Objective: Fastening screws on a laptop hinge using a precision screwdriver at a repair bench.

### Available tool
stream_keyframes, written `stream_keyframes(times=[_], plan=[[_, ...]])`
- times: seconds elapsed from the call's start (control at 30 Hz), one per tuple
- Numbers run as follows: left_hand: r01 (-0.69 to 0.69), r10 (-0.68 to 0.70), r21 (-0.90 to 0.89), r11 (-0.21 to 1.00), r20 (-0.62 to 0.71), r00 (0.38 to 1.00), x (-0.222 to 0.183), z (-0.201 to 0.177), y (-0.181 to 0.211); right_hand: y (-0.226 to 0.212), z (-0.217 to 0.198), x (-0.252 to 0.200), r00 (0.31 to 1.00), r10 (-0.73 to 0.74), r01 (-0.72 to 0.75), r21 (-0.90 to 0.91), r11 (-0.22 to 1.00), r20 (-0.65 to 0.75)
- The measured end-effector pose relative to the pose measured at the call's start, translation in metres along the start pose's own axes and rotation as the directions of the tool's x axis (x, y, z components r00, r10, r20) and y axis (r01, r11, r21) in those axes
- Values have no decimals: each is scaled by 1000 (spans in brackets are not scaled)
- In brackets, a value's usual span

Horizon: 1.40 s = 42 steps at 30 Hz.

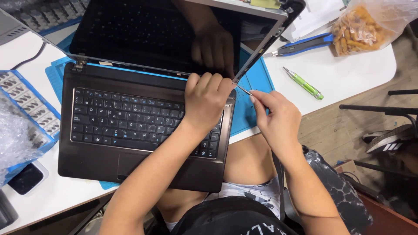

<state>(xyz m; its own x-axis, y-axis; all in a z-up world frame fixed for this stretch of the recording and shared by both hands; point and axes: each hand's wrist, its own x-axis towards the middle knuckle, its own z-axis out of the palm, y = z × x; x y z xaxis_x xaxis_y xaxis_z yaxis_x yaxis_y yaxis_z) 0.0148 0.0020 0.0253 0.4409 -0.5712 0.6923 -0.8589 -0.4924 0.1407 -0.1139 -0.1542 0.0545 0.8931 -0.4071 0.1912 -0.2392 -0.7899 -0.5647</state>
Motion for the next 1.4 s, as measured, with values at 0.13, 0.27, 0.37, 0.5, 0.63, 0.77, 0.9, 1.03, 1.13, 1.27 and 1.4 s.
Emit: stream_keyframes(times=[0.13,0.27,0.37,0.5,0.63,0.77,0.9,1.03,1.13,1.27,1.4], plan=[[26,-27,-5,1000,-24,999,1,0,3,-2,0,1,1000,3,-2,-48,999,18],[48,-48,-1,999,5,999,3,-2,5,-4,-1,2,1000,4,-2,-104,995,19],[53,-53,15,998,21,998,3,-2,6,-5,-2,2,999,15,-11,-121,993,31],[60,-60,15,998,21,998,4,-3,5,-9,-5,5,997,35,-25,-141,990,70],[59,-60,15,998,25,998,3,-2,5,-7,-8,8,995,52,-42,-116,992,85],[84,-83,-23,996,62,995,1,-4,5,-1,-11,5,975,162,-157,-46,987,150],[107,-101,-62,992,95,990,-3,-6,0,-7,-19,2,966,214,-227,84,970,141],[125,-118,-60,990,105,987,-5,-5,-2,-11,-11,2,972,195,-211,118,970,135],[70,-69,-48,996,37,997,-4,-3,-6,-12,-6,3,979,166,-184,168,968,114],[-63,62,-36,997,-24,998,-4,2,-5,-8,-1,0,986,143,-157,192,969,84],[-129,128,-7,992,-56,990,-8,11,-4,-2,5,-5,993,103,-110,165,980,50]])
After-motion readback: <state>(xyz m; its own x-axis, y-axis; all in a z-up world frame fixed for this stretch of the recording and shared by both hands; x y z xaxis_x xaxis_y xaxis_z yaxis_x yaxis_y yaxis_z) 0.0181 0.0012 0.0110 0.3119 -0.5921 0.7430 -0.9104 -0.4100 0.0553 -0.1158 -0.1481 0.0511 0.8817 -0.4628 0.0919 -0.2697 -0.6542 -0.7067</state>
